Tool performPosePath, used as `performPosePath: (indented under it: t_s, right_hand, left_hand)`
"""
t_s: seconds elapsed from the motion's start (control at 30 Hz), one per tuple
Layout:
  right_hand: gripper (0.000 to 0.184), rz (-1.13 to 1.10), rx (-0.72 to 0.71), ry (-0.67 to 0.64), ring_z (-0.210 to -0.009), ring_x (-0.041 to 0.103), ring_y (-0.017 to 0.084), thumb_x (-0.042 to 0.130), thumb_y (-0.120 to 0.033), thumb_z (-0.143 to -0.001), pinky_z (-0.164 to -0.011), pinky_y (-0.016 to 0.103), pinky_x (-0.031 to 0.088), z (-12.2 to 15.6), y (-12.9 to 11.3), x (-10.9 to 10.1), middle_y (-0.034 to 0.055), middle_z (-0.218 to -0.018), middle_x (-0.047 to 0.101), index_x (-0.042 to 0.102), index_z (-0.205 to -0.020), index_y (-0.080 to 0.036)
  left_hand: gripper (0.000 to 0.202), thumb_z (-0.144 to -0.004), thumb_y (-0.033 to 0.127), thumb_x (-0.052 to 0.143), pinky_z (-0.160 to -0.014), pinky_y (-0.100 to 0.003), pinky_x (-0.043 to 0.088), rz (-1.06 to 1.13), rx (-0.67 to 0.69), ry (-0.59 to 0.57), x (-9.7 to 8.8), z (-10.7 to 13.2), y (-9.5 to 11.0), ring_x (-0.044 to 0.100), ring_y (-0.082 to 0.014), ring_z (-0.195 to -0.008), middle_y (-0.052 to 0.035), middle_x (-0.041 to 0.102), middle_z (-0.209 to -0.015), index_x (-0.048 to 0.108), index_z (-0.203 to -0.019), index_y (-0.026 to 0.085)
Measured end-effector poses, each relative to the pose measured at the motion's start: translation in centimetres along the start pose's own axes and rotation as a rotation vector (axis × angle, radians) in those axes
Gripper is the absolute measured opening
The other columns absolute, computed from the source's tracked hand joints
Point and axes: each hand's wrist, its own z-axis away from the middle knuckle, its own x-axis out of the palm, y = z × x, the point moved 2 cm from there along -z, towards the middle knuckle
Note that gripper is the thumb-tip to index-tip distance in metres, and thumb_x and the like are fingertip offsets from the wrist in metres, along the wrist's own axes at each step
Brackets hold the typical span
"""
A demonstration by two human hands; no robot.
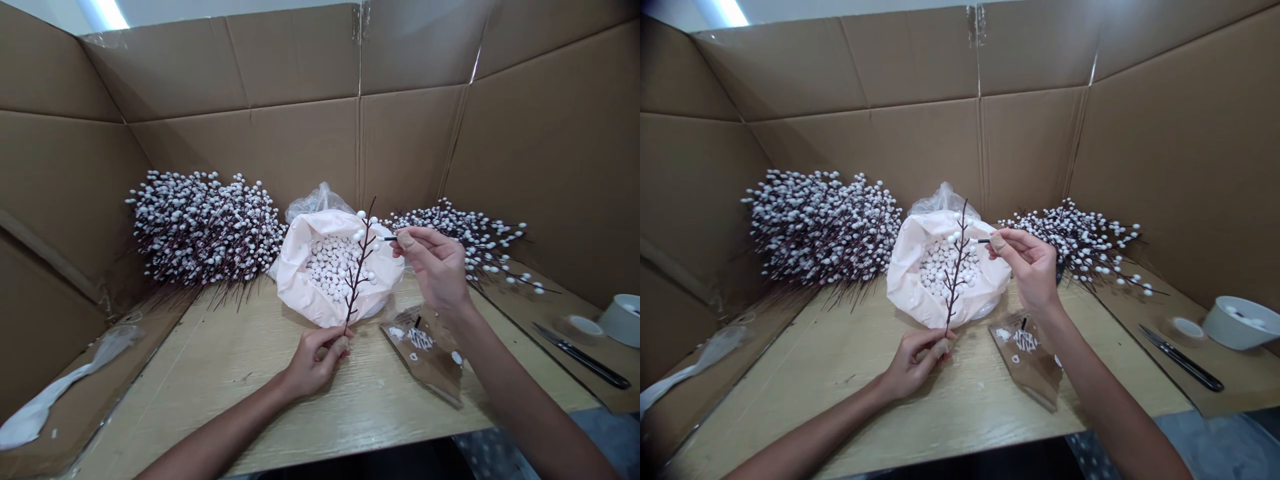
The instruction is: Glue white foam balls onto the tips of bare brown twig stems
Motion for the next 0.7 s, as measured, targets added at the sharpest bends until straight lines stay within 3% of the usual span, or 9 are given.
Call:
performPosePath:
  t_s: [0.33, 0.5, 0.7]
  right_hand:
    - [0.02, -0.079, 0.023, 0.005, -0.074, 0.069, 0.013, 0.081, -0.033, -0.065, -0.068, 0.025, 0.058, -0.3, 0.0, -0.3, -0.0002, -0.078, 0.071, 0.073, -0.079, -0.023]
    - [0.019, 0.056, -0.217, 0.043, -0.082, 0.069, 0.016, 0.074, -0.029, -0.075, -0.079, 0.032, 0.057, -0.5, -1.3, -0.9, -0.0004, -0.084, 0.071, 0.071, -0.093, -0.026]
    - [0.014, 0.266, -0.514, 0.184, -0.077, 0.069, 0.015, 0.075, -0.023, -0.076, -0.077, 0.033, 0.058, -0.3, -2.8, -1.0, 0.0011, -0.085, 0.071, 0.072, -0.089, -0.023]
  left_hand:
    - [0.038, -0.086, 0.039, 0.05, -0.05, -0.018, 0.044, 0.003, -0.015, -0.015, 0.2, 0.1, 0.1, 0.047, -0.0086, -0.051, -0.0041, 0.057, -0.065, 0.064, -0.092, 0.004]
    - [0.039, -0.087, 0.039, 0.05, -0.049, -0.017, 0.044, -0.03, 0.005, -0.016, 0.2, 0.1, -0.4, 0.053, -0.0104, -0.054, -0.0074, 0.06, -0.07, 0.066, -0.093, 0.004]
    - [0.041, -0.089, 0.041, 0.048, -0.049, -0.018, 0.046, -0.127, 0.052, -0.027, 0.2, 0.1, -1.1, 0.057, -0.0122, -0.053, -0.0097, 0.064, -0.068, 0.068, -0.094, 0.005]
